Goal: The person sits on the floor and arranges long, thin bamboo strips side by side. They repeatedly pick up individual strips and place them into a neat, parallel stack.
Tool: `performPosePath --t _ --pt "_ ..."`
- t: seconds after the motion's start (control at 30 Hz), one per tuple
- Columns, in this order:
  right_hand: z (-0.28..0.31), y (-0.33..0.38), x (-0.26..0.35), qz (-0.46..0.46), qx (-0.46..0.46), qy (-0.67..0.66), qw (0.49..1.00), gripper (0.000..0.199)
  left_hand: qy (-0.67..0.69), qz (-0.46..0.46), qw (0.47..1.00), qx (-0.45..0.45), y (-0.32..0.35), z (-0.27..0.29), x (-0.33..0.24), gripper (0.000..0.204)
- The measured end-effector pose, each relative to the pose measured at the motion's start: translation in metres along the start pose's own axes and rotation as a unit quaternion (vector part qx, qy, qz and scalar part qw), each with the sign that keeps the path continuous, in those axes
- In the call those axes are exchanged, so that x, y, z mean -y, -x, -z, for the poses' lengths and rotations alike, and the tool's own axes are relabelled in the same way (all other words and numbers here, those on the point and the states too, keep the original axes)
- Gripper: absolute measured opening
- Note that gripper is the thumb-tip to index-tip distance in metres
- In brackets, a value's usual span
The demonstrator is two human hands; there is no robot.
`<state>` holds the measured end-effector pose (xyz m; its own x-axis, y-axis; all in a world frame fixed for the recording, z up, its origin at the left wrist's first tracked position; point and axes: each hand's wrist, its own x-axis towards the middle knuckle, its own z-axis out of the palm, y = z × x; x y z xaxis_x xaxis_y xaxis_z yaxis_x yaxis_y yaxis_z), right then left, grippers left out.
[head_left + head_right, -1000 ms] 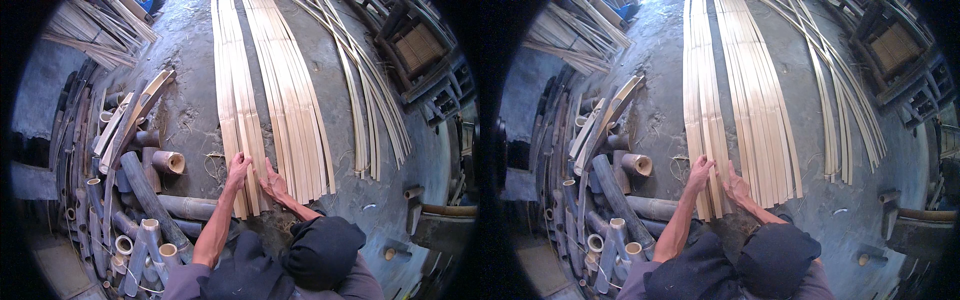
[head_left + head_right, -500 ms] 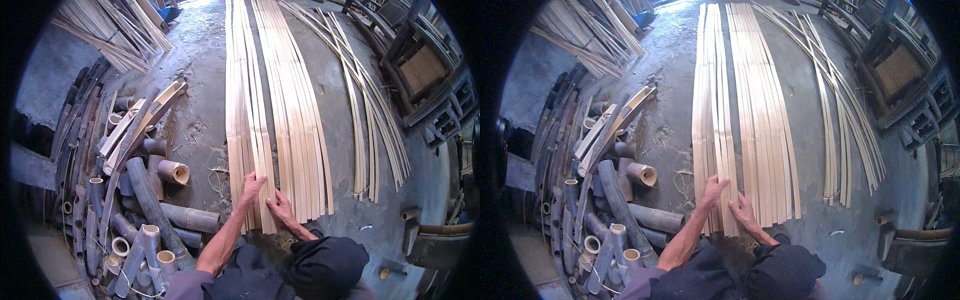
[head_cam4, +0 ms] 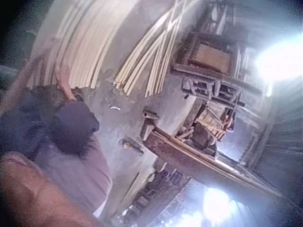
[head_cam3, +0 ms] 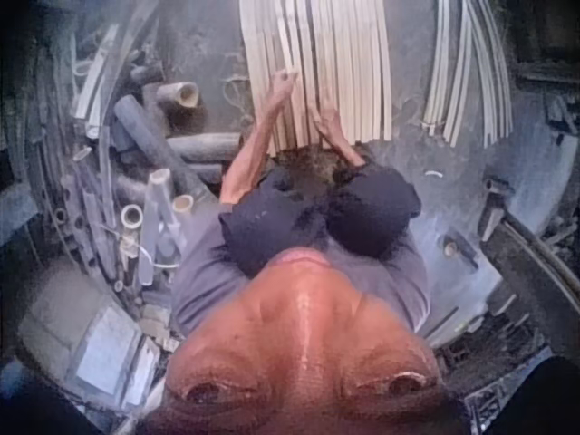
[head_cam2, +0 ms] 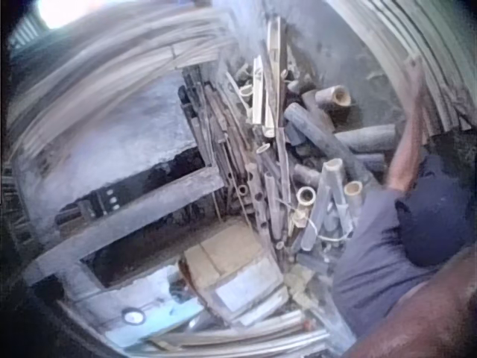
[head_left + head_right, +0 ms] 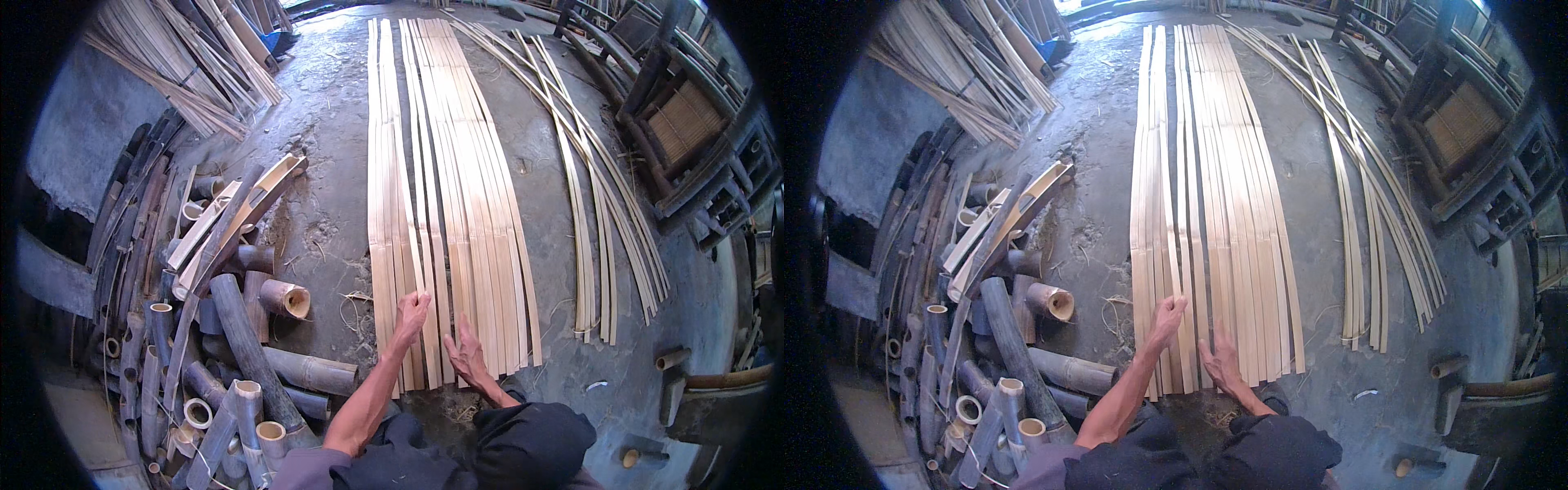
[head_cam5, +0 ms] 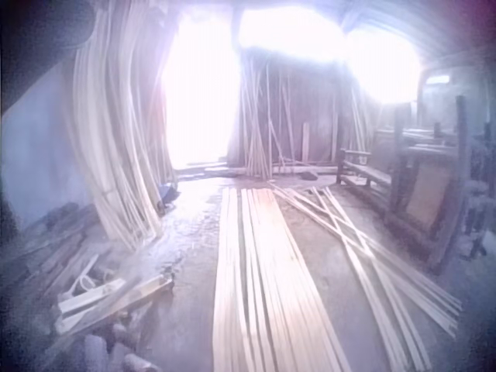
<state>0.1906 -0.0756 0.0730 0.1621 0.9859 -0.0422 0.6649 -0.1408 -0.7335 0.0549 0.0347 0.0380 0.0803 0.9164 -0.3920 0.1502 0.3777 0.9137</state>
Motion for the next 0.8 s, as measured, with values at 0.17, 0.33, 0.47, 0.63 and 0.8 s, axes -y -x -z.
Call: performPosePath --t 0.17,0.33,0.47,0.63,0.8 --pt "0.0 0.009 0.014 0.077 0.057 -0.041 0.995 0.062 0.171 0.04 0.983 -0.046 0.015 0.007 -0.017 0.029" --pt "0.015 0.023 0.082 -0.096 0.177 -0.297 0.933 0.069 0.172 -0.078 0.981 -0.046 0.041 -0.012 -0.091 0.028" --pt "-0.004 0.02 0.052 -0.012 0.113 -0.175 0.978 0.07 0.179 -0.074 0.98 -0.036 0.02 -0.017 -0.068 0.027" --pt "-0.03 0.031 0.022 0.073 0.093 -0.038 0.992 0.068 0.117 -0.02 0.992 -0.05 0.015 -0.023 -0.025 0.029" --pt "-0.017 0.038 0.029 -0.038 0.107 -0.186 0.976 0.066 0.123 -0.091 0.985 -0.081 0.04 -0.033 -0.064 0.029"
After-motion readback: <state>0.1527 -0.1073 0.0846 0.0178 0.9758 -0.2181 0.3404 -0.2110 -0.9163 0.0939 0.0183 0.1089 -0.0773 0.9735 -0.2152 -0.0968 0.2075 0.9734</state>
